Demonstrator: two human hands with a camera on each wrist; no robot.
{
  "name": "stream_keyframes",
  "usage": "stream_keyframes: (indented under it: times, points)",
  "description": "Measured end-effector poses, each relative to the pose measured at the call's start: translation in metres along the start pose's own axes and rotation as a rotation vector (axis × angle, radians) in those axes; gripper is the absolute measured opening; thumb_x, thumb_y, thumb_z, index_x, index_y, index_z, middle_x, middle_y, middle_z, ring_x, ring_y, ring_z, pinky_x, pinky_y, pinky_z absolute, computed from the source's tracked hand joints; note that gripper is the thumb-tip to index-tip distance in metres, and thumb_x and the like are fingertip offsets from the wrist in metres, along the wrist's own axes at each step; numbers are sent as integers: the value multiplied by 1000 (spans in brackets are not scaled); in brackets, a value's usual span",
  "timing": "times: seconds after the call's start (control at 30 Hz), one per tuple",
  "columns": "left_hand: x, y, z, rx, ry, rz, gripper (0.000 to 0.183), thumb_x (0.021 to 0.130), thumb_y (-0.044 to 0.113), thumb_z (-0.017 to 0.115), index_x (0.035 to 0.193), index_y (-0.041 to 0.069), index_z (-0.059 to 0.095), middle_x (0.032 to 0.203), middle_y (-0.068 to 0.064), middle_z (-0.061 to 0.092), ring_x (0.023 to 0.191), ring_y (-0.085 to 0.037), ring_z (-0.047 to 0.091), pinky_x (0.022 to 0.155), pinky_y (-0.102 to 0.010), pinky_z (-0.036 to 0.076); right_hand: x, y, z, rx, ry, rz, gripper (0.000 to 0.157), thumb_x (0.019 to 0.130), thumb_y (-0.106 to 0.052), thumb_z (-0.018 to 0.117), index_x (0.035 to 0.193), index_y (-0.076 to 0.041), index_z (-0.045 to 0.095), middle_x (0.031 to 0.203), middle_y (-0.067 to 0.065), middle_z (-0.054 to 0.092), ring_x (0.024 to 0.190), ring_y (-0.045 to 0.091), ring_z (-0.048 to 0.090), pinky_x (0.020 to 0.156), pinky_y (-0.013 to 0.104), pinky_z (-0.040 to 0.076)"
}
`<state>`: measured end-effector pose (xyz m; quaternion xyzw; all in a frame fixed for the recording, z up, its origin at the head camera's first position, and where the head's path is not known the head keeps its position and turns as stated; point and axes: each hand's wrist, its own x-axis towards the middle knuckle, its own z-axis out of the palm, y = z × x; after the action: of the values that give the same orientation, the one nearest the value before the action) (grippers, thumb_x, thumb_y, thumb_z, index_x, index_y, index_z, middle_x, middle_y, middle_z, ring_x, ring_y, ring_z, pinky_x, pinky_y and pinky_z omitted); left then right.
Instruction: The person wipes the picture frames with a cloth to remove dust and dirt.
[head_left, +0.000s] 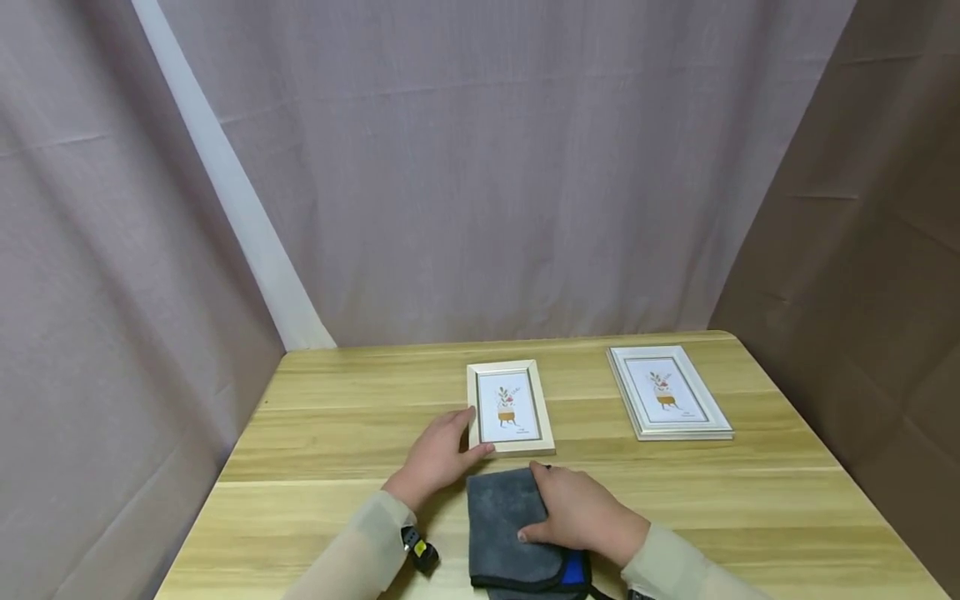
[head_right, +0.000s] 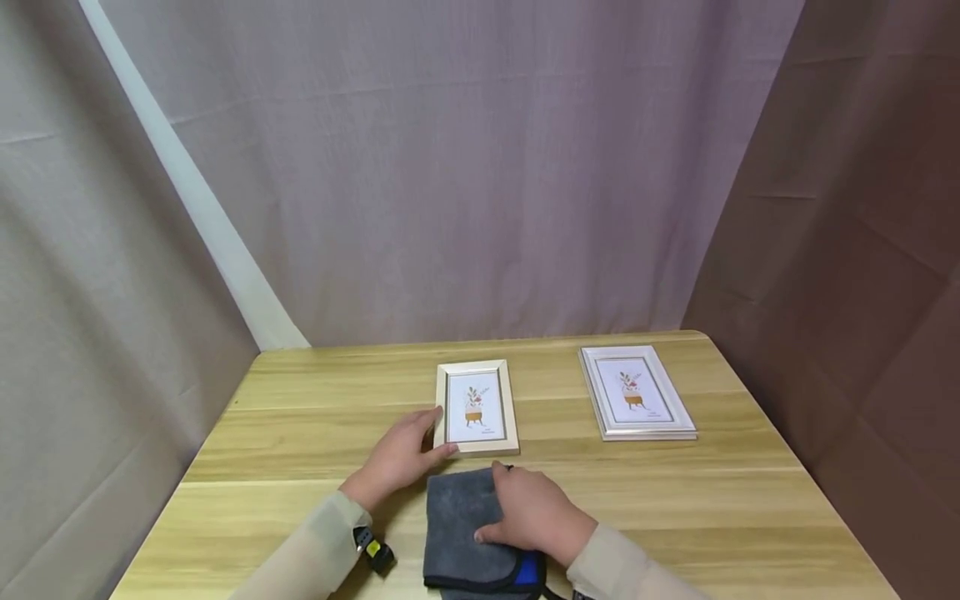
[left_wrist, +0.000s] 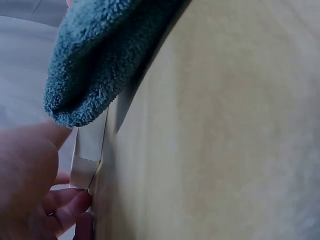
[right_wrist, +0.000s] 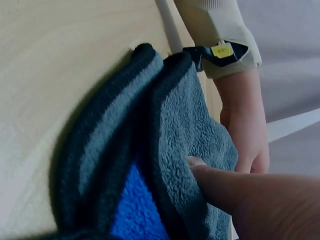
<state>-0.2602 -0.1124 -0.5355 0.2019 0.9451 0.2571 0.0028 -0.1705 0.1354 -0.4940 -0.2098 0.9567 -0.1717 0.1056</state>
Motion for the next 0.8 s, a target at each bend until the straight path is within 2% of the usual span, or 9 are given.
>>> stream_keyframes:
  times: [0.1,0.23,0.4,0.47,0.63,0.8]
  points:
    - [1,0,0,-3,4,7,85,104,57,72,164,2,49,159,-20,57,146,-41,55,121,-53,43,1,3,0,22,5,1,98,78,-53,98,144,9,60,107,19,77,91,33,76,80,50,62]
    - [2,-1,0,-3,-2,8,84,104,54,74,164,2,48,159,-20,58,146,-39,56,120,-51,44,1,6,0,25,30,-12,74,82,-48,98,128,-1,64,90,9,75,75,25,72,68,47,59]
    - [2,-2,-2,-7,-8,1,85,103,54,76,164,2,48,159,-21,58,146,-40,56,121,-52,44,4,6,3,8,74,-13,59,95,-40,87,132,1,67,99,15,78,84,29,76,74,50,61]
    - [2,-2,-2,-7,-9,0,86,103,55,76,164,2,48,159,-21,57,146,-40,55,121,-52,43,6,5,3,-3,81,-12,55,98,-38,85,131,1,68,98,15,78,84,30,77,74,50,61]
    - [2,-2,-3,-5,-21,-4,87,102,57,75,166,3,47,160,-21,56,147,-39,54,121,-51,43,6,5,4,-48,109,-38,36,95,-34,88,109,-9,67,80,5,70,68,25,69,61,47,55]
    - [2,-3,-2,2,-20,3,88,102,56,75,166,3,47,159,-23,56,146,-41,55,120,-52,44,2,6,3,-131,194,-82,32,93,-28,90,101,-13,64,75,3,67,65,27,68,57,47,53]
